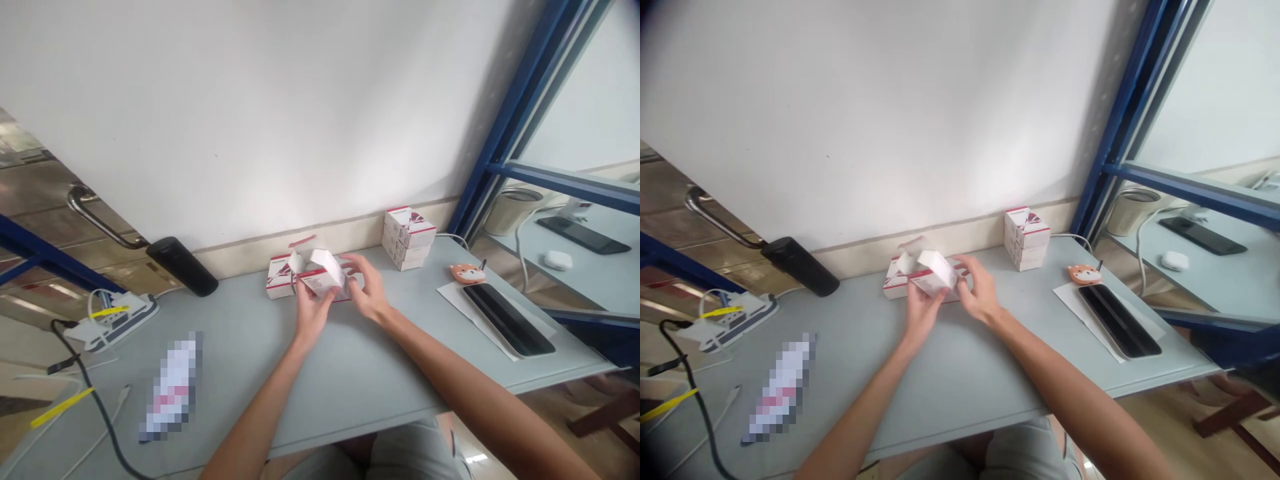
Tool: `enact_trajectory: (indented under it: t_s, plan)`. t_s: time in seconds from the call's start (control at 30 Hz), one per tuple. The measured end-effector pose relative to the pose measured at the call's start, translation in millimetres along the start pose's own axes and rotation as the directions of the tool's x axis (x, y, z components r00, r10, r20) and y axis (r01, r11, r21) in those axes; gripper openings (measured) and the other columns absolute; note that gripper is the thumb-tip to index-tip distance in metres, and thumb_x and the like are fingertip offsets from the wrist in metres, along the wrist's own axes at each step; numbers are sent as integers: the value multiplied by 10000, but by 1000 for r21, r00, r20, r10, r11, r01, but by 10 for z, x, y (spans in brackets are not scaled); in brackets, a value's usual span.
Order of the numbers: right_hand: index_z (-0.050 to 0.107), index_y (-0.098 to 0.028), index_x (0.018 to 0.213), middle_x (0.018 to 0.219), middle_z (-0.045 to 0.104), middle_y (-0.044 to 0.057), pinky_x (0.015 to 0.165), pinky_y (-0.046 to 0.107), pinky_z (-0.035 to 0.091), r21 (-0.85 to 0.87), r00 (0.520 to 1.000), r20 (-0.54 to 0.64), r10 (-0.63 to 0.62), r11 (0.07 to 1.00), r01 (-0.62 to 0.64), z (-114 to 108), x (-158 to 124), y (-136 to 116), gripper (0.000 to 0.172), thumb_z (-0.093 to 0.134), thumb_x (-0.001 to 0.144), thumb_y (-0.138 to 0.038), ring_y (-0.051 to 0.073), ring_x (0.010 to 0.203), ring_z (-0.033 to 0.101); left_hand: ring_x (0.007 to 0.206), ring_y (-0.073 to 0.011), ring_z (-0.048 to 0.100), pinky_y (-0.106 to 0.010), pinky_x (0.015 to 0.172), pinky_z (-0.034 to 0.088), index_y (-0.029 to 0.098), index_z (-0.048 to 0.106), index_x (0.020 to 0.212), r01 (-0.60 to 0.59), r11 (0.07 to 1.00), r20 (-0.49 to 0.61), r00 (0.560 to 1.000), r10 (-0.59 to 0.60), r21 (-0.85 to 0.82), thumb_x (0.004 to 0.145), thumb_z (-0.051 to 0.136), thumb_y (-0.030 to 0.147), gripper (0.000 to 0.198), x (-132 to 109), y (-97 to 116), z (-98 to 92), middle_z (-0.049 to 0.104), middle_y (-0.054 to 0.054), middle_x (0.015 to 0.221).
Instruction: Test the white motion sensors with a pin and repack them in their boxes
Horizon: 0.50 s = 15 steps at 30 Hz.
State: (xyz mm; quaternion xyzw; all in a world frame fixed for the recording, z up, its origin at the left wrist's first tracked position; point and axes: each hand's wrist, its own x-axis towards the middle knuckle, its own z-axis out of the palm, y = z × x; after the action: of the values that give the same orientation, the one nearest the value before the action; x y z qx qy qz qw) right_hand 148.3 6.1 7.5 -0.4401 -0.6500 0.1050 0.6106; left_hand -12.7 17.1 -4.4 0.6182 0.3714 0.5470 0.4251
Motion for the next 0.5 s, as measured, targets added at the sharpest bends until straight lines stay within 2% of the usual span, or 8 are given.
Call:
enact_trajectory:
  t_s: [0.1,0.2,0.27,0.33,0.4,0.5]
  plan:
    - [685,-245,1174,1232,651,129,897,453,580,-50,993,-74,-95,995,91,-28,-24,-2,383,544,818,-219,286,1081,665,1242,-300,643,-453,1058,520,265,518,1432,-24,995,-65,997,31,96,778,899,445,778,-6,-21,-70,674,-114,1326]
    - [719,-253,1050,1171,584,140,939,528,552,-122,977,-142,-161,982,144,-88,-11,-10,267,578,822,-245,310,1041,635,1295,-352,600,-485,1083,490,263,503,1510,-163,934,-47,981,187,317,818,875,376,794,-29,-46,-99,658,-131,1344]
    - [750,-269,1015,1172,571,133,956,529,543,-209,965,-114,-235,956,208,-123,25,-43,240,592,835,-247,315,1051,624,1287,-359,601,-498,1088,482,266,485,1541,-278,850,6,951,308,448,868,832,365,764,-32,-69,-107,663,-137,1331]
    - [773,-278,1016,1192,580,126,972,509,535,-299,952,-58,-300,915,270,-144,75,-92,242,601,853,-229,316,1096,614,1255,-343,617,-514,1112,461,288,519,1519,-340,795,33,926,376,502,873,828,353,719,-22,-89,-119,676,-124,1292]
    - [774,-273,1026,1193,602,118,964,483,531,-338,959,-15,-284,904,263,-153,129,-133,248,586,880,-205,305,1108,612,1212,-323,629,-522,1126,443,307,578,1469,-358,746,9,904,427,562,862,836,354,661,-4,-95,-145,672,-110,1246]
    - [762,-267,1037,1146,655,100,933,451,527,-315,994,39,-102,943,110,-161,196,-139,252,552,917,-193,280,1060,617,1159,-313,637,-511,1098,452,308,665,1384,-344,623,-43,854,519,702,864,827,368,548,32,-73,-224,647,-110,1179]
